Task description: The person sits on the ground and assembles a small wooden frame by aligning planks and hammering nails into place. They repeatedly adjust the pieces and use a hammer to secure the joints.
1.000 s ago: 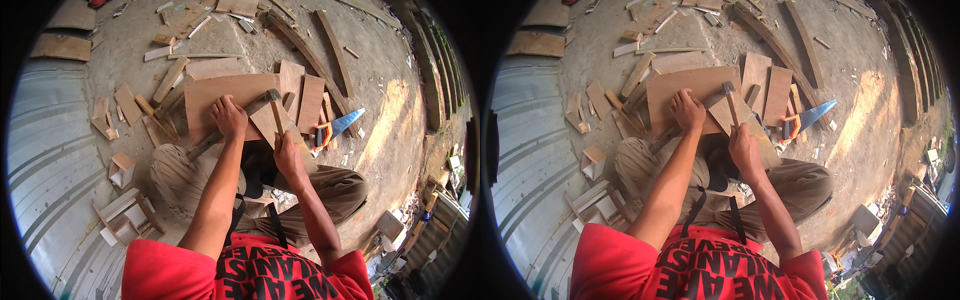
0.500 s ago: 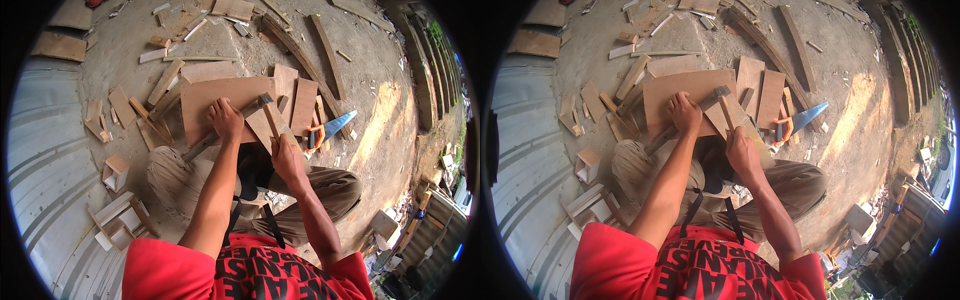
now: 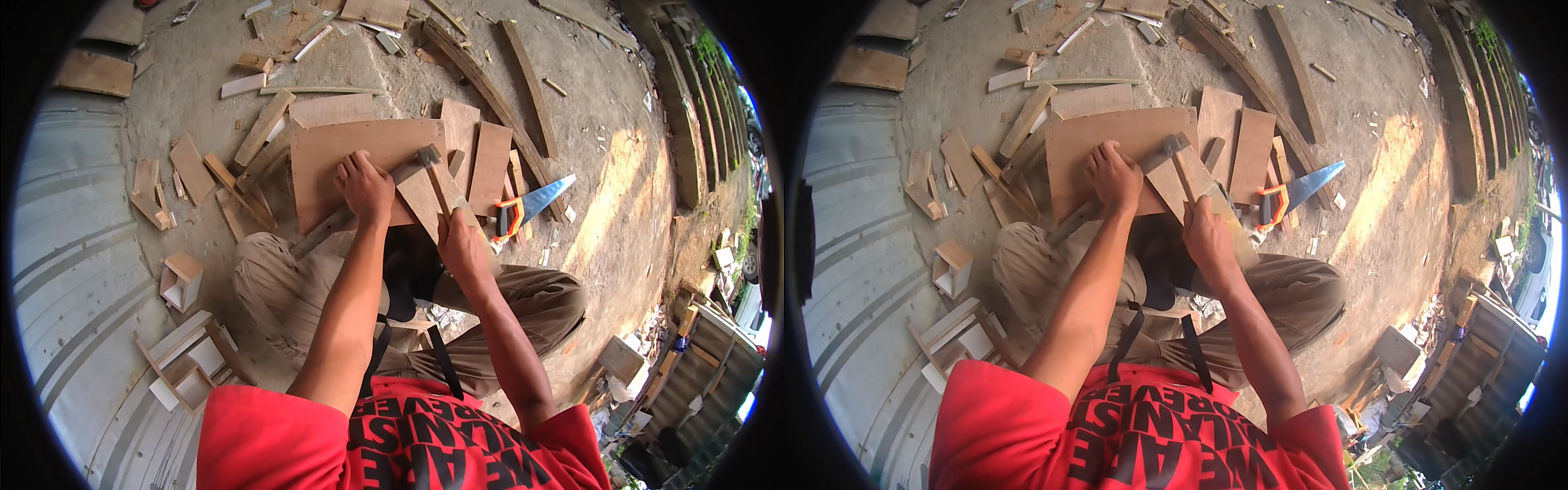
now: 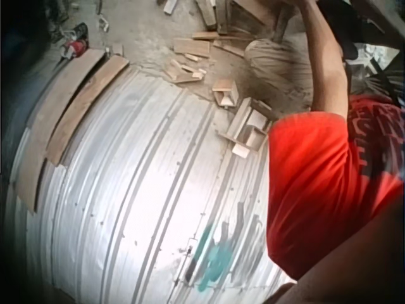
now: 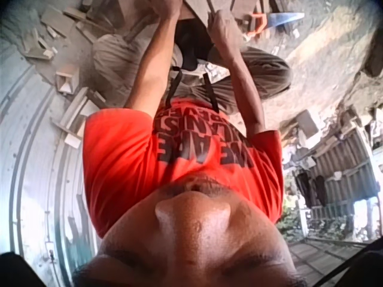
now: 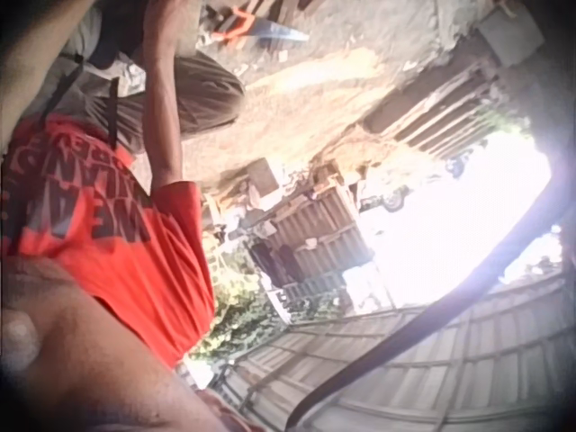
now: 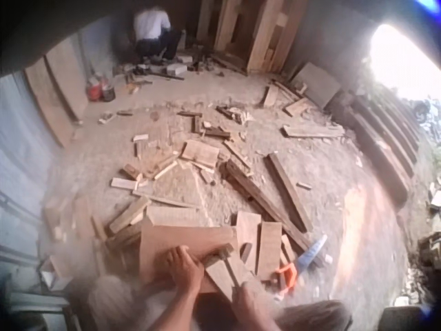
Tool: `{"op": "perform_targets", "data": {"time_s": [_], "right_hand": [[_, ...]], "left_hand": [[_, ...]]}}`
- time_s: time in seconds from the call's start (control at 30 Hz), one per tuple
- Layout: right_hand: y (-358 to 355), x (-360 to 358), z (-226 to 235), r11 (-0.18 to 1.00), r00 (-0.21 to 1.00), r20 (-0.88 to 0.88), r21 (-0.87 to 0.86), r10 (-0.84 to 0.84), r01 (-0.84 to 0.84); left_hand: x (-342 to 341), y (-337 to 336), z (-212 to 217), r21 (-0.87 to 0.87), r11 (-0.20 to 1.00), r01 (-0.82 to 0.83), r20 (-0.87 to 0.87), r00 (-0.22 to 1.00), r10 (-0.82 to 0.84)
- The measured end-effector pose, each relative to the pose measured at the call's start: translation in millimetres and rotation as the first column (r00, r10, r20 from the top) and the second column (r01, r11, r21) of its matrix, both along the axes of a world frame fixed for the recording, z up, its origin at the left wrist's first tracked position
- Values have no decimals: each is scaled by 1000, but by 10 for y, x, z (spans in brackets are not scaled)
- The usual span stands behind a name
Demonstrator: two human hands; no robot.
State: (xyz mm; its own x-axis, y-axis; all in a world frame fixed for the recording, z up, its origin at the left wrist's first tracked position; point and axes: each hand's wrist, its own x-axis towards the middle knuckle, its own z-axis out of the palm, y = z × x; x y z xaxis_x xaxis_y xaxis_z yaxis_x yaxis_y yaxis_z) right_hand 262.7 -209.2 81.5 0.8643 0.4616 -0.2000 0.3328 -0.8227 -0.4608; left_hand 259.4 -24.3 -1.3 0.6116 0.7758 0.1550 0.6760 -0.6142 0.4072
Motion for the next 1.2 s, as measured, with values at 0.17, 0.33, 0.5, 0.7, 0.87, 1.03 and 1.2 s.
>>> {"op": "perform_targets", "data": {"time_s": [0.17, 0.33, 0.5, 0.7, 0.87, 1.03, 1.2], "right_hand": [[253, 40, 330, 991, 998, -10, 123, -59, 60], [42, -35, 269, 994, 996, -44, 74, -73, 76], [-159, -110, 415, 924, 950, 13, 239, -310, 299], [-933, -305, -239, 817, 840, 60, 282, -539, 504], [-789, -367, 485, 588, 795, -135, 603, -591, 539], [-1048, -429, 1246, 352, 791, -77, 866, -607, 354], [-1027, -388, 1250, 242, 810, -174, 901, -560, 360]], "left_hand": [[-1, 45, -49, -2, 999, -33, -26, 999, 33], [-52, -10, -36, -50, 999, 1, 18, 1000, 0], [-33, 15, -72, -90, 986, 141, 118, 984, -130], [-185, 44, -123, 3, 822, 569, 52, 821, -569], [-136, 441, 74, 106, 915, 390, 182, 897, -403], [-208, 945, 784, -48, 952, 304, 583, 782, -220], [-534, 854, 1053, -733, 432, 526, 599, 800, 41]]}}
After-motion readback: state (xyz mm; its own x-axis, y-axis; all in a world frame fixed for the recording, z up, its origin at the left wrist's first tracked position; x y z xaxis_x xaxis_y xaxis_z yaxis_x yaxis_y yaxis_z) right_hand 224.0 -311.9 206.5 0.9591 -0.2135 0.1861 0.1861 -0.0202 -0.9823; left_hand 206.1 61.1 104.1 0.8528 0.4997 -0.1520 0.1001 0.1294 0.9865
